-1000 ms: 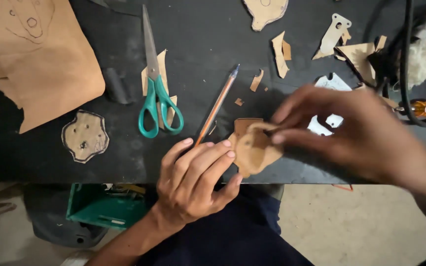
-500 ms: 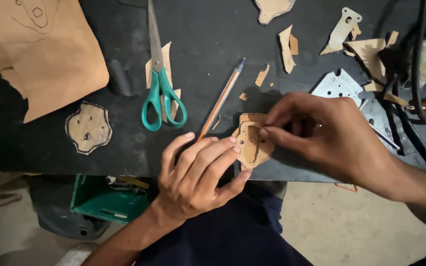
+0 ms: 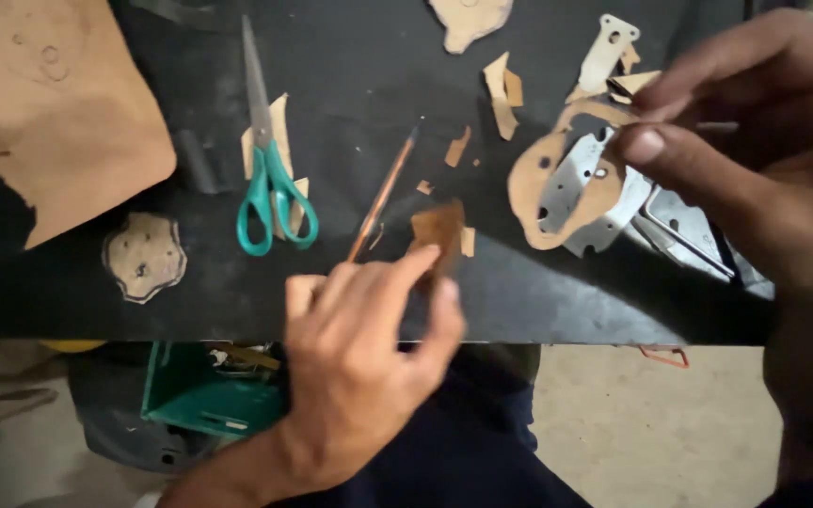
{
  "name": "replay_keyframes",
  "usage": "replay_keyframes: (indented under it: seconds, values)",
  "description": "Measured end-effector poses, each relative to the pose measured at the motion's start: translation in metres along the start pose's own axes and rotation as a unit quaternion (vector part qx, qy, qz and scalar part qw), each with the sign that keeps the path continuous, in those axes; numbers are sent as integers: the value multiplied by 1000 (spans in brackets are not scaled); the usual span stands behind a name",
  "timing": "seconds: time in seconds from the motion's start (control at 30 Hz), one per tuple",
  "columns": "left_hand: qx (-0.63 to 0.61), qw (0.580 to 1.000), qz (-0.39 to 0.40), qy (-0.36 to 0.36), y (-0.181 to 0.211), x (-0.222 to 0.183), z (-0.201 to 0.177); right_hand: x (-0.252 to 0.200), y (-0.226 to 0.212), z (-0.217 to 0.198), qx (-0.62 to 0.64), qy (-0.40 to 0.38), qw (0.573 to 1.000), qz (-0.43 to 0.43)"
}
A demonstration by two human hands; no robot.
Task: Marking and inspecting a small gasket component against a template on a workbench.
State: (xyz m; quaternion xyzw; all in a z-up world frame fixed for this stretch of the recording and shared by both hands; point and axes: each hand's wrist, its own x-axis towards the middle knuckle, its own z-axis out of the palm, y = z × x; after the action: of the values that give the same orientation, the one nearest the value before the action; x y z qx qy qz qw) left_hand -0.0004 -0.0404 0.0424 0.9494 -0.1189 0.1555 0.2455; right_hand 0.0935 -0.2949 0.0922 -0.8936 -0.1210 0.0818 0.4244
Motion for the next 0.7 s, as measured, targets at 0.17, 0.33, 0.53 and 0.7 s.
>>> replay_keyframes:
  seconds: [0.17, 0.33, 0.53, 0.7]
  values:
    - [-315, 919, -228, 62, 14, -5, -12, -7, -7, 4, 44, 22, 999, 5]
    - [-69, 995, -43, 63, -10, -16, 19, -1, -39, 23, 79, 4, 996, 31]
    - [-72, 996, 18, 47, -14, -16, -14, -1, -29, 52, 32, -67, 995, 65]
    - [-75, 996, 43, -7, -26, -30, -10, -4, -26, 69, 58, -123, 977, 162]
